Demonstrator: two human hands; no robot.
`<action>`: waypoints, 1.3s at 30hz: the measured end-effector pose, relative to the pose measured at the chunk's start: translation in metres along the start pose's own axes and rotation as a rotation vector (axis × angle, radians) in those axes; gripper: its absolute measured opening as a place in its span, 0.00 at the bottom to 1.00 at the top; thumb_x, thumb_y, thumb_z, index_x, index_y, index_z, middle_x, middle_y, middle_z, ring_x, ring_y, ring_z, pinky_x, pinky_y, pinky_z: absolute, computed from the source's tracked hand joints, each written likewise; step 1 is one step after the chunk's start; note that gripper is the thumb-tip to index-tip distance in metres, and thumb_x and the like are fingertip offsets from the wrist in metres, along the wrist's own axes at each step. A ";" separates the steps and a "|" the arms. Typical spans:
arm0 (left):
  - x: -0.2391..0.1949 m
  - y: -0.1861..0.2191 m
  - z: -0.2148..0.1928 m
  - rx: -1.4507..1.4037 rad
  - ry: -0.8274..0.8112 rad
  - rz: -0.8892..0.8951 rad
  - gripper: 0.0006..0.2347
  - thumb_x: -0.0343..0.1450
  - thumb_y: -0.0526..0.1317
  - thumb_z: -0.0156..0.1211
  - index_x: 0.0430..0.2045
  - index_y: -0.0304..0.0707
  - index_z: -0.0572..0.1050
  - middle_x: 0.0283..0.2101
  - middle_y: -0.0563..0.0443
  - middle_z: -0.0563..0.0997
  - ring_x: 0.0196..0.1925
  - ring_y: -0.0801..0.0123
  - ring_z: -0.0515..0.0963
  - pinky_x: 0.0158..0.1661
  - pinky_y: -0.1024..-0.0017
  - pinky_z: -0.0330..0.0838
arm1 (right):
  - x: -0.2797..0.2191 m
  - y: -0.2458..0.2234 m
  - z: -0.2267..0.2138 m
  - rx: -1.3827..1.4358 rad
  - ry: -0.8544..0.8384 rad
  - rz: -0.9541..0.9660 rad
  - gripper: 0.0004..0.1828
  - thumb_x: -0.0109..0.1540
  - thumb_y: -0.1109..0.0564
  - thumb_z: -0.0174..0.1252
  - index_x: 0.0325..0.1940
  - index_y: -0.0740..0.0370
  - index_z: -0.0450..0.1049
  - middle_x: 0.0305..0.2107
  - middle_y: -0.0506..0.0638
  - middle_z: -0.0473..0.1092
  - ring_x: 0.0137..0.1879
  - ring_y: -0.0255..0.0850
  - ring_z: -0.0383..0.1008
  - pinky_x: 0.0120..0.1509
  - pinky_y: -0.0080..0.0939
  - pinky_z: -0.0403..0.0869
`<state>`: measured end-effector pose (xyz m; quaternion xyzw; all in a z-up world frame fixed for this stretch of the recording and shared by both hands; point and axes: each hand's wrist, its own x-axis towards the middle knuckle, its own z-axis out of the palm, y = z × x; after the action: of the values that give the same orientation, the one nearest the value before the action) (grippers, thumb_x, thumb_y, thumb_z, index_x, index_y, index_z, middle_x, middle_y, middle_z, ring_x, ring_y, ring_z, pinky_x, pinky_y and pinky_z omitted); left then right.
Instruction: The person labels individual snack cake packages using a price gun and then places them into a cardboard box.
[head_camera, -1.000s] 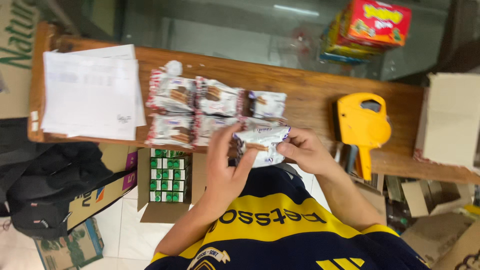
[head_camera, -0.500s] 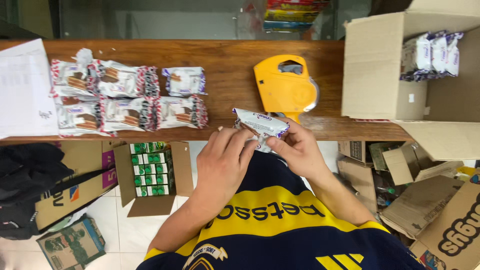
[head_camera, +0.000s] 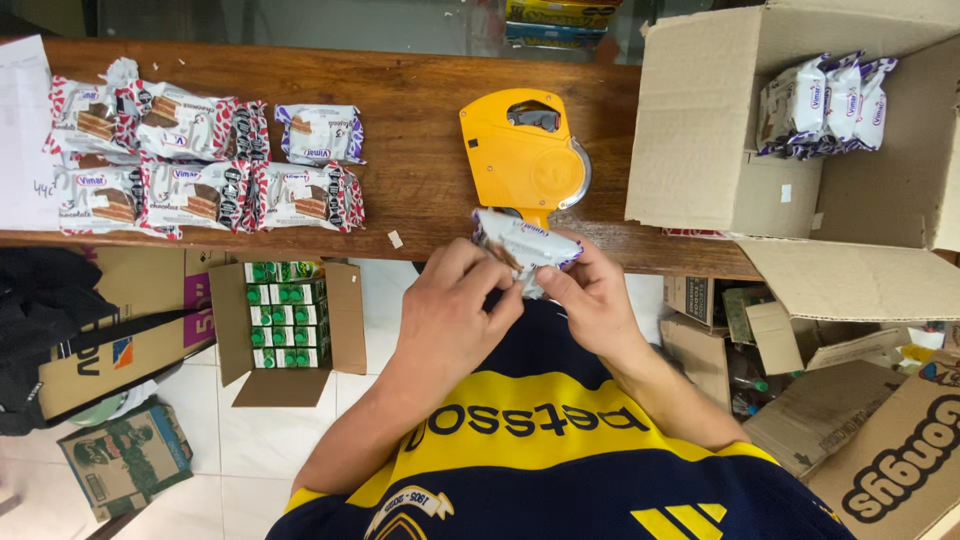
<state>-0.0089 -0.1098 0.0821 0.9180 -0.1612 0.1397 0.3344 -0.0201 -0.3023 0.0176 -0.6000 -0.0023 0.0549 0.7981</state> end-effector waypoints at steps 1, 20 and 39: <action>-0.003 -0.002 0.005 0.001 0.004 0.001 0.09 0.71 0.44 0.72 0.26 0.52 0.75 0.31 0.60 0.72 0.37 0.64 0.83 0.37 0.70 0.82 | -0.001 0.004 -0.004 -0.001 -0.003 -0.003 0.19 0.70 0.64 0.61 0.66 0.71 0.74 0.34 0.47 0.73 0.40 0.28 0.71 0.42 0.34 0.76; -0.004 0.012 -0.006 -0.191 -0.051 -0.120 0.10 0.74 0.44 0.72 0.44 0.47 0.79 0.34 0.50 0.77 0.38 0.53 0.84 0.41 0.60 0.81 | -0.009 0.005 -0.008 -0.085 -0.024 -0.058 0.22 0.60 0.61 0.69 0.53 0.62 0.66 0.33 0.47 0.64 0.39 0.31 0.63 0.39 0.34 0.63; -0.010 0.014 0.024 0.108 0.291 -0.001 0.07 0.66 0.42 0.76 0.33 0.55 0.83 0.33 0.65 0.81 0.36 0.77 0.84 0.42 0.81 0.81 | -0.014 0.016 -0.008 -0.108 0.008 -0.142 0.24 0.61 0.61 0.68 0.54 0.62 0.61 0.40 0.52 0.66 0.47 0.36 0.66 0.48 0.39 0.64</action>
<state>-0.0204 -0.1339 0.0688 0.9047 -0.1026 0.2797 0.3046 -0.0345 -0.3066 0.0010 -0.6407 -0.0445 -0.0045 0.7665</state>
